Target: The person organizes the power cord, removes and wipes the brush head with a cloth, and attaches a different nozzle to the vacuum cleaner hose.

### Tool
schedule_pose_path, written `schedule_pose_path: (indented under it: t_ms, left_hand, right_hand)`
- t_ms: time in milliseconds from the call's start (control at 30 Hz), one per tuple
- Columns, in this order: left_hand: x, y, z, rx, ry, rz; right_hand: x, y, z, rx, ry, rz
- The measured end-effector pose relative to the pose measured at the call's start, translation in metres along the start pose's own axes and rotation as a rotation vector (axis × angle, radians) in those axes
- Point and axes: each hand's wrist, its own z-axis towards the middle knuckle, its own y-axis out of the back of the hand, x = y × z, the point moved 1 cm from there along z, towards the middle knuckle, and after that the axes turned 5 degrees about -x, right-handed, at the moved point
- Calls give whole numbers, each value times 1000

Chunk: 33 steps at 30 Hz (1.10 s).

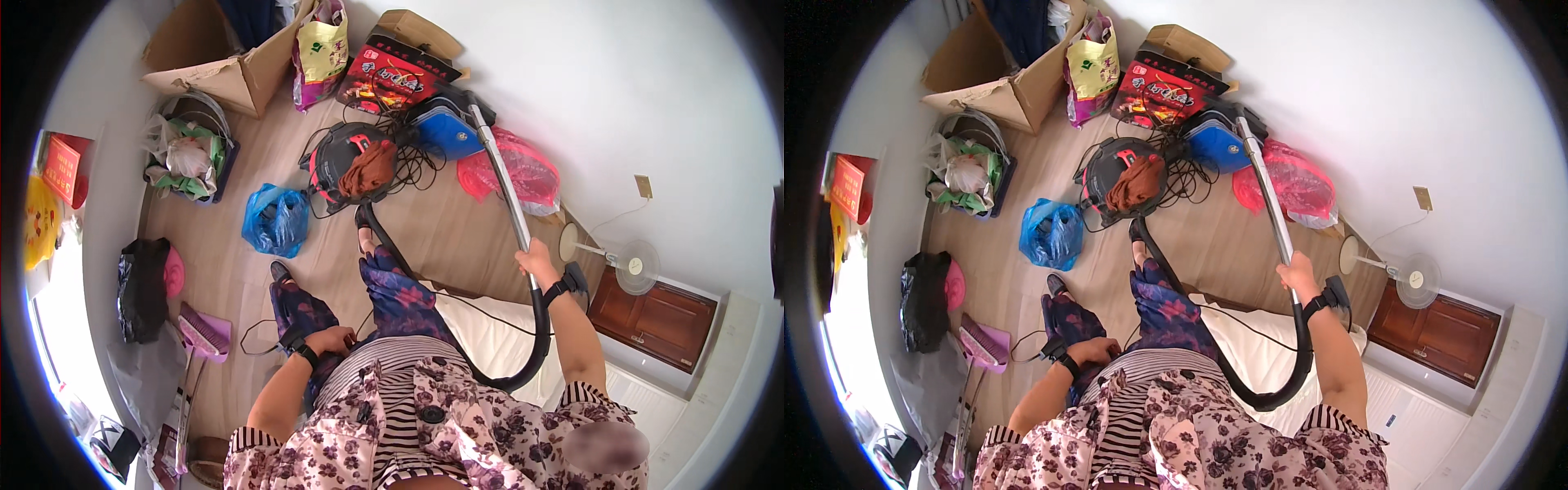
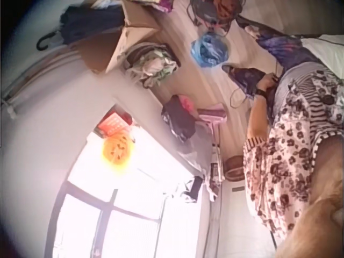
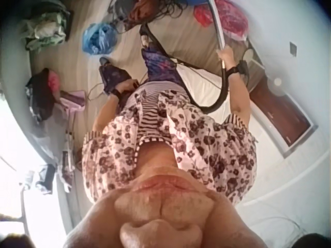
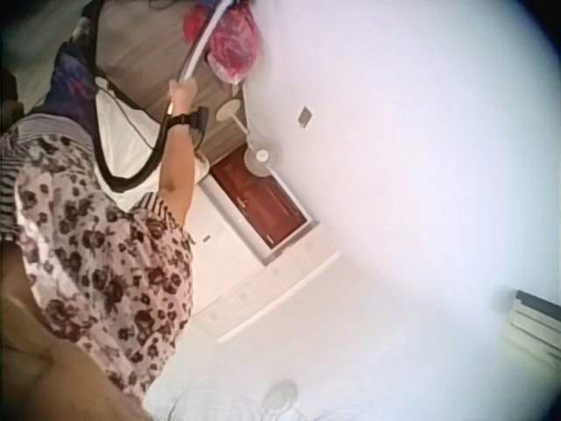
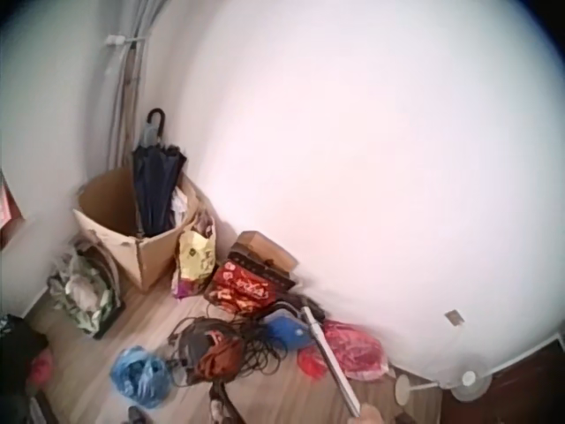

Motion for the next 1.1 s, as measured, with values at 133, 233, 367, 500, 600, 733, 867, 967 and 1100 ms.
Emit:
schedule_pose_path:
  t_ms: [133, 233, 367, 500, 600, 733, 867, 967, 1100]
  left_hand:
    - [15, 9, 7, 46, -22, 15]
    - [38, 5, -4, 45, -44, 61]
    - [37, -3, -34, 125, -37, -87]
    - [45, -10, -46, 147, -1, -383]
    - [31, -49, -26, 138, -25, -605]
    - [10, -11, -4, -150, -32, -695]
    - [-36, 74, -9, -746, -361, -887]
    - [-24, 111, -22, -867, -732, -1106]
    - [-64, 133, -16, -1033, -1026, -1081]
  right_hand:
    - [-15, -8, -11, -61, -48, 15]
    - [-52, -23, -32, -235, 104, 277]
    - [-64, -17, -60, -367, 122, 221]
    - [-50, -27, -55, -407, 275, 241]
    - [-67, -41, -41, -381, 474, 124]
    - [-64, -70, -5, -213, 800, 25]
    - [-39, -84, 30, 48, 979, -8]
    - [7, -81, 49, 117, 1178, -104]
    - [34, -71, 99, 61, 1389, -175]
